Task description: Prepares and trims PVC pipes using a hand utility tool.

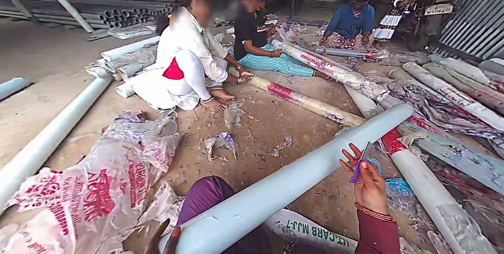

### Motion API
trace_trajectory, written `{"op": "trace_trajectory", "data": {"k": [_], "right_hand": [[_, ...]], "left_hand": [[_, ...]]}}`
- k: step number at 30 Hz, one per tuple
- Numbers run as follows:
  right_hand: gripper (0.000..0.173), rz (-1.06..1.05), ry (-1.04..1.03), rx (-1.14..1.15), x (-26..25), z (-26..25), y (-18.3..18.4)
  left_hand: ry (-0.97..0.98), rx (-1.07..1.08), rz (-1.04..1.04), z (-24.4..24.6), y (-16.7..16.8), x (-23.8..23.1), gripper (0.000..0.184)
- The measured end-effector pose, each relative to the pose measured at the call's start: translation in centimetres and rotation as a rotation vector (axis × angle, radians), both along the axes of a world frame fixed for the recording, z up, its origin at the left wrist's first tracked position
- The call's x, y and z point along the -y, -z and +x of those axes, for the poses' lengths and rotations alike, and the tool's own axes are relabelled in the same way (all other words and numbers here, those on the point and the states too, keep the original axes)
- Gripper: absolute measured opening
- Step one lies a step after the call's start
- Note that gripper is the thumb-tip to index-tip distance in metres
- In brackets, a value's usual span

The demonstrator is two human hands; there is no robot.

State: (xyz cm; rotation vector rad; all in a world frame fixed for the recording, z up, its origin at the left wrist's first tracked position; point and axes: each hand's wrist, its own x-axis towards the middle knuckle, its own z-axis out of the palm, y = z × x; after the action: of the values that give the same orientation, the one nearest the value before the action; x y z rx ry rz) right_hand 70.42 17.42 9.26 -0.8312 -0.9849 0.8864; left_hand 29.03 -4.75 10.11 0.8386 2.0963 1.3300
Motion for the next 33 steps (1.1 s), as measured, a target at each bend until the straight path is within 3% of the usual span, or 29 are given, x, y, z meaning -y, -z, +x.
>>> {"op": "trace_trajectory", "data": {"k": [5,7,10,12,14,18,20,23,28,33], "right_hand": [[0.029,-0.121,-0.077,0.065,5.6,-3.7,5.3],[0.030,-0.177,-0.076,0.093,7.4,-5.9,6.8],[0.027,-0.092,-0.100,0.180,8.6,-8.3,7.4],[0.026,-0.050,-0.074,0.207,8.9,-9.5,7.9],[0.026,-0.021,-0.063,0.167,8.9,-9.9,8.5],[0.024,0.010,-0.157,0.096,8.8,-9.8,9.3],[0.023,0.016,-0.158,0.110,8.7,-9.4,9.7],[0.022,0.018,-0.129,0.105,8.6,-9.5,9.9],[0.025,0.011,-0.137,0.153,8.6,-9.1,10.2],[0.026,-0.026,-0.118,0.176,8.8,-9.3,10.2]], "left_hand": [[0.130,0.078,0.190,3.8,1.7,0.5,0.064],[0.246,0.217,0.158,3.1,1.8,0.9,0.066],[0.411,0.347,0.041,0.9,0.5,1.3,0.063],[0.604,0.220,-0.070,-1.4,-0.4,1.6,0.061],[0.758,-0.120,-0.056,-4.0,-0.5,1.6,0.051],[0.614,-0.567,0.116,-6.3,-0.4,1.7,0.028],[0.629,-0.634,0.230,-5.5,-0.2,0.8,0.025],[0.824,-0.649,0.348,-2.6,0.0,-2.0,0.026],[1.141,-0.672,0.305,0.4,-1.1,-7.4,0.022],[1.247,-0.789,0.289,1.4,-1.6,-8.9,0.021]]}}
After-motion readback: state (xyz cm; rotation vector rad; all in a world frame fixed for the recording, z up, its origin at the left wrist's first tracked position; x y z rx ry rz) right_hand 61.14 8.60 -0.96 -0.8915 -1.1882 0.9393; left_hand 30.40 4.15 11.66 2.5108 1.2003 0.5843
